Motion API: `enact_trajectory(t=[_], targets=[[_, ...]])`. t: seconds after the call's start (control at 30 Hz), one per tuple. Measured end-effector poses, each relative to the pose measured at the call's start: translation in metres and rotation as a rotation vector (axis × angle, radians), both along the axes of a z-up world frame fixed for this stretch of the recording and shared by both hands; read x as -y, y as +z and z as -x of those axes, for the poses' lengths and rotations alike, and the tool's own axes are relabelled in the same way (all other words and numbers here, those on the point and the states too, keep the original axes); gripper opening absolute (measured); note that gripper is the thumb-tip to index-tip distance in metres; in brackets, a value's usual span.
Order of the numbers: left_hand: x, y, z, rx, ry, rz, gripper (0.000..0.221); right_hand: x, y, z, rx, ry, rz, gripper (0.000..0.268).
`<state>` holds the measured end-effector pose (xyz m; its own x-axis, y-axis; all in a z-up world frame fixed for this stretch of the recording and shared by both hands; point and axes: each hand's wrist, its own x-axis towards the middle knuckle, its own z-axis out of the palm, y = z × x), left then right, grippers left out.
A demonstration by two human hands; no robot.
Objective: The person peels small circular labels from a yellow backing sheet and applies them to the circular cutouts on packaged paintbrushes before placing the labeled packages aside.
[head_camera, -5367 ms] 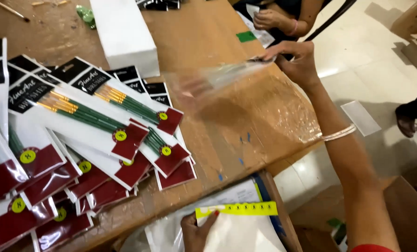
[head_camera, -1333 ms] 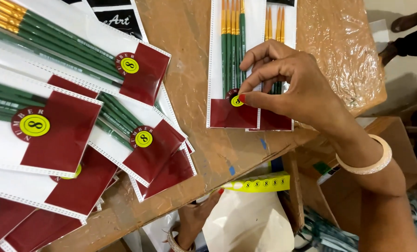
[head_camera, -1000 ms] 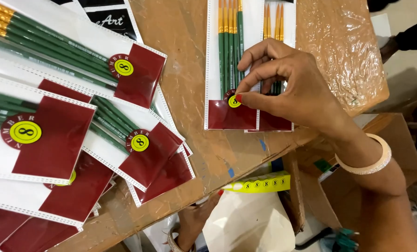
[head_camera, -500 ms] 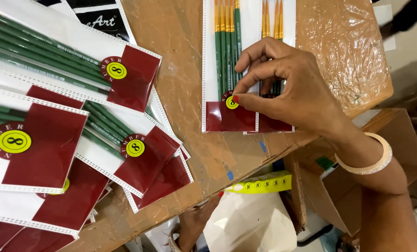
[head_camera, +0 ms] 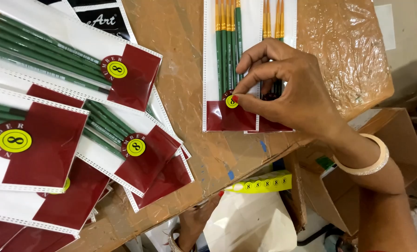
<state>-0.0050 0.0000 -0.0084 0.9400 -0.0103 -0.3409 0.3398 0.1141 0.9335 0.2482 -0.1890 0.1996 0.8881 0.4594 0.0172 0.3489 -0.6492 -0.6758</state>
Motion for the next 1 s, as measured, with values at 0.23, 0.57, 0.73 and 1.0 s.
enact_trajectory(t=[0.23,0.57,0.73,1.0], targets=[[-0.001,0.004,-0.003,0.013,-0.01,-0.06,0.022,-0.004,-0.001,0.005,0.064,-0.02,0.032,0.009],[0.0,-0.001,-0.001,0.023,0.014,-0.137,0.023,-0.01,0.003,0.011,0.105,-0.033,0.133,0.013],[0.0,-0.002,0.002,-0.051,0.043,0.019,0.023,-0.014,0.009,0.008,0.033,-0.126,-0.018,0.035],[0.0,0.01,-0.011,-0.012,0.06,0.063,0.017,0.006,-0.008,0.043,0.437,0.068,0.131,0.037]])
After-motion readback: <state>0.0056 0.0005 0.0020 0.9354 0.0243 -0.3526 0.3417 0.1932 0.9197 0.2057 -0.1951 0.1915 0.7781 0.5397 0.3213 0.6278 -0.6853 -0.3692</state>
